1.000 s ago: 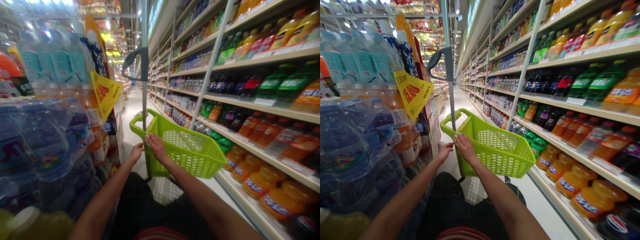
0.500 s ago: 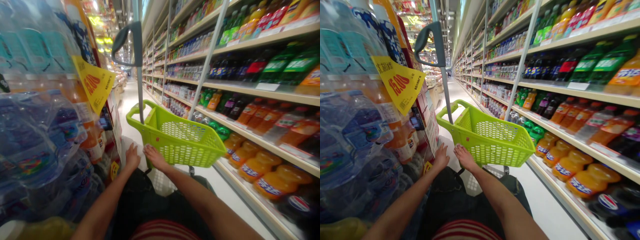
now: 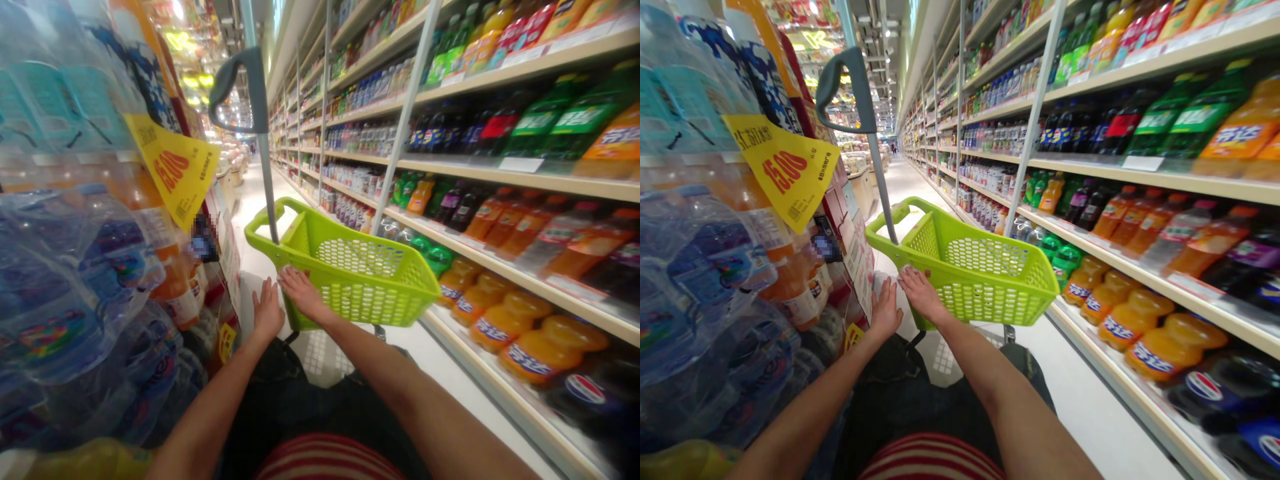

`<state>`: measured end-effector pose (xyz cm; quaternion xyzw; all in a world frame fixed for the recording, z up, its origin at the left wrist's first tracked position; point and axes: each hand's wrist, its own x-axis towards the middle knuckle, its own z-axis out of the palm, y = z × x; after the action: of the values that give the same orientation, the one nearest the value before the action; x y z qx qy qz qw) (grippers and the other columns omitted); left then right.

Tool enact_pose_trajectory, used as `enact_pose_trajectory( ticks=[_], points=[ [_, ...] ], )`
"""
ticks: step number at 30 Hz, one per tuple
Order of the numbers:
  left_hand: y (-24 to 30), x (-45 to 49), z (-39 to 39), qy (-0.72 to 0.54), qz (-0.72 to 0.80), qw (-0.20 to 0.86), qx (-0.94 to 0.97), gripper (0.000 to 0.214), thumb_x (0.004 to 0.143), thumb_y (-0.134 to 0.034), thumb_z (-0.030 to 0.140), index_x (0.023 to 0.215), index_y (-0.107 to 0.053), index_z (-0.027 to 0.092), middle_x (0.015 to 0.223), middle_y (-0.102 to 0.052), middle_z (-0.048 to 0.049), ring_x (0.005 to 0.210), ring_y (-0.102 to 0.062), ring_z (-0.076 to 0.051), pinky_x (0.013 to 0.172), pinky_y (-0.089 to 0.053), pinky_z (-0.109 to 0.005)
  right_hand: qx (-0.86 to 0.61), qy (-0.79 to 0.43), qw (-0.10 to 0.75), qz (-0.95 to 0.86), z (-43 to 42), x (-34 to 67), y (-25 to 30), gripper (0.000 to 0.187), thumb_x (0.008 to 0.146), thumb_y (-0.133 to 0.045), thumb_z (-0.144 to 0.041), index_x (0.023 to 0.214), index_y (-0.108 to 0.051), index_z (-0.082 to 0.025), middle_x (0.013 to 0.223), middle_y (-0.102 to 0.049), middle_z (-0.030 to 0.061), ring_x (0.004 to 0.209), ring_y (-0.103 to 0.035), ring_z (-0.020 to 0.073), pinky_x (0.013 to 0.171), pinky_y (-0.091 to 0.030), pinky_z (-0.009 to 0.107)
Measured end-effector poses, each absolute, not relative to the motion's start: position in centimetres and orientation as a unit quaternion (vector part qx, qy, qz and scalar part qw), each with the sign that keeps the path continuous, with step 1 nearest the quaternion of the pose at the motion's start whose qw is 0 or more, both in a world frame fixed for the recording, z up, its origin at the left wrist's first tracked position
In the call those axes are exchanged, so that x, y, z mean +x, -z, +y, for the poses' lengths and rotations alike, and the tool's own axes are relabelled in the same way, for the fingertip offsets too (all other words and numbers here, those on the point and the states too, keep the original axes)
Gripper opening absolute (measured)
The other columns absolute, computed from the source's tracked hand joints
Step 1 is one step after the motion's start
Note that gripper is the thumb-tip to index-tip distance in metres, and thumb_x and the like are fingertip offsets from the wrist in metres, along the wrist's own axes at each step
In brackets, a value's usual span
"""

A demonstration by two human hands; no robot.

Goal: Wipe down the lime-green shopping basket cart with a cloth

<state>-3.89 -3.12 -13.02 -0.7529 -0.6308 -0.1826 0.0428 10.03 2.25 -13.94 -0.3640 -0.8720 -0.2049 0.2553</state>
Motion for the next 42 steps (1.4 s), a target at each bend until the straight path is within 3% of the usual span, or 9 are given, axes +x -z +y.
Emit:
enact_pose_trajectory(
  ticks=[4, 9, 12, 16, 21, 28, 37, 42],
  points=[
    [13.3, -3.9, -3.3, 0.173, -0.623, 0.039, -0.762, 0.07, 0.068, -0.044, 0.007, 0.136, -0.028, 0.007, 0.148, -0.02, -0.0174, 0.137, -0.015, -0.025, 0.11, -0.013, -0.051, -0.367, 0.183, 0.246, -0.879, 1.2, 10.8, 15.8, 0.04, 0.085, -0.04, -0.008, 0.122, -0.052, -0.015, 0.134, -0.047, 0.011, 0.131, -0.031, 0.0213, 0.104, -0.032, 0.045],
    [13.0, -2.9, -2.9, 0.174, -0.61, 0.057, -0.771, 0.071, 0.068, -0.044, 0.007, 0.137, -0.026, 0.005, 0.148, -0.019, -0.018, 0.137, -0.014, -0.025, 0.11, -0.011, -0.05, -0.41, 0.219, 0.326, -0.823, 2.1, 12.4, 12.4, 0.047, 0.086, -0.034, -0.007, 0.131, -0.043, -0.016, 0.14, -0.039, 0.0099, 0.136, -0.019, 0.0218, 0.108, -0.025, 0.046],
    [12.3, -1.6, -2.7, 0.169, -0.595, 0.069, -0.783, 0.07, 0.069, -0.043, 0.008, 0.137, -0.027, 0.005, 0.148, -0.018, -0.0171, 0.138, -0.013, -0.024, 0.11, -0.01, -0.05, -0.425, 0.233, 0.332, -0.81, 2.8, 13.3, 11.4, 0.046, 0.086, -0.034, -0.007, 0.13, -0.045, -0.014, 0.14, -0.038, 0.0105, 0.136, -0.019, 0.0226, 0.107, -0.025, 0.046],
    [11.9, -0.2, -2.7, 0.158, -0.58, 0.073, -0.796, 0.071, 0.069, -0.042, 0.007, 0.138, -0.026, 0.008, 0.149, -0.019, -0.0138, 0.138, -0.014, -0.022, 0.11, -0.009, -0.05, -0.419, 0.225, 0.298, -0.828, 2.3, 14.1, 13.9, 0.046, 0.083, -0.037, -0.005, 0.127, -0.047, -0.012, 0.139, -0.04, 0.0119, 0.135, -0.023, 0.0222, 0.105, -0.028, 0.045],
    [12.5, 0.2, -2.9, 0.137, -0.568, 0.072, -0.809, 0.069, 0.069, -0.041, 0.008, 0.137, -0.028, 0.005, 0.148, -0.019, -0.0151, 0.137, -0.014, -0.023, 0.11, -0.009, -0.051, -0.437, 0.208, 0.27, -0.833, 0.8, 15.5, 17.8, 0.044, 0.082, -0.039, -0.005, 0.124, -0.051, -0.012, 0.134, -0.046, 0.0139, 0.132, -0.03, 0.0231, 0.102, -0.032, 0.045],
    [12.6, 2.1, -2.7, 0.133, -0.551, 0.077, -0.82, 0.072, 0.068, -0.042, 0.007, 0.138, -0.025, 0.007, 0.149, -0.016, -0.0137, 0.138, -0.012, -0.023, 0.11, -0.007, -0.051, -0.475, 0.218, 0.372, -0.767, 0.8, 18.1, 15.1, 0.052, 0.082, -0.032, -0.003, 0.131, -0.044, -0.016, 0.141, -0.038, 0.0102, 0.137, -0.016, 0.0199, 0.106, -0.025, 0.047],
    [13.1, 4.6, -3.1, 0.115, -0.508, 0.087, -0.849, 0.073, 0.069, -0.042, 0.009, 0.139, -0.024, 0.009, 0.15, -0.015, -0.0119, 0.138, -0.011, -0.022, 0.111, -0.007, -0.05, -0.498, 0.216, 0.314, -0.779, -0.3, 19.6, 19.3, 0.045, 0.082, -0.038, -0.005, 0.124, -0.051, -0.013, 0.134, -0.046, 0.0134, 0.131, -0.031, 0.023, 0.102, -0.032, 0.047],
    [14.2, 4.7, -3.2, 0.101, -0.505, 0.08, -0.854, 0.072, 0.069, -0.042, 0.009, 0.139, -0.026, 0.009, 0.15, -0.016, -0.0116, 0.138, -0.011, -0.022, 0.111, -0.006, -0.05, -0.521, 0.184, 0.293, -0.78, -2.6, 20.8, 21.6, 0.052, 0.077, -0.037, 0.001, 0.125, -0.049, -0.013, 0.132, -0.048, 0.0147, 0.13, -0.032, 0.0216, 0.1, -0.033, 0.047]
  ],
)
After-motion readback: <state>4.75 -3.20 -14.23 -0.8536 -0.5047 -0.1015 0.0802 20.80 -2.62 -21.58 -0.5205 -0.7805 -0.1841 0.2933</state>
